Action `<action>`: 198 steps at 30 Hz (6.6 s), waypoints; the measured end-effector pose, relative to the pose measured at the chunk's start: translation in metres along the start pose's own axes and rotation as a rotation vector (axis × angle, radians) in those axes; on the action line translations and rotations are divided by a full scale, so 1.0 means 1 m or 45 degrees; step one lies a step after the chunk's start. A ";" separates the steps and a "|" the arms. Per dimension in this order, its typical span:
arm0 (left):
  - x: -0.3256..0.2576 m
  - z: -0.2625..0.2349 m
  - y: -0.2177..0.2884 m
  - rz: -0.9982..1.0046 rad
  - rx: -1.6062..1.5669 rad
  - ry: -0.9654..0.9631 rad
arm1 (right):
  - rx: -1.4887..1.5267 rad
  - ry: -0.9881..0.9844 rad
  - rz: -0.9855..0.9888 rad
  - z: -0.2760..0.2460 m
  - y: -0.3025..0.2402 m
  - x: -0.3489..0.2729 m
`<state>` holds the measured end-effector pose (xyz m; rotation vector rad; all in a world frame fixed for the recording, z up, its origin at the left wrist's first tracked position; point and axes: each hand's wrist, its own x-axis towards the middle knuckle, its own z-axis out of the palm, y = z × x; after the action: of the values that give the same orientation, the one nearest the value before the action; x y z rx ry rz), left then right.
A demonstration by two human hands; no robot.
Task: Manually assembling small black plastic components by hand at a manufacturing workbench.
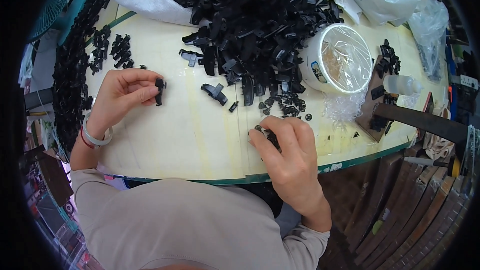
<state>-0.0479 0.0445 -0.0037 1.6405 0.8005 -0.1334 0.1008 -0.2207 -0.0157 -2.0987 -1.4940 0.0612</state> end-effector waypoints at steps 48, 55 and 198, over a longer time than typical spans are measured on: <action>0.046 0.065 0.030 1.175 0.724 -0.899 | 1.525 0.764 0.500 -0.016 0.032 -0.036; 0.027 0.068 0.022 1.186 0.741 -0.796 | 1.534 0.843 0.498 -0.015 0.033 -0.034; 0.082 0.301 0.135 1.468 1.066 -0.599 | 0.559 1.029 0.012 0.037 0.025 -0.078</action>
<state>0.1930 -0.1960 -0.0088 2.4694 -0.7263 -0.0173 0.0800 -0.2800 -0.0803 -1.4946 -0.8742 -0.3781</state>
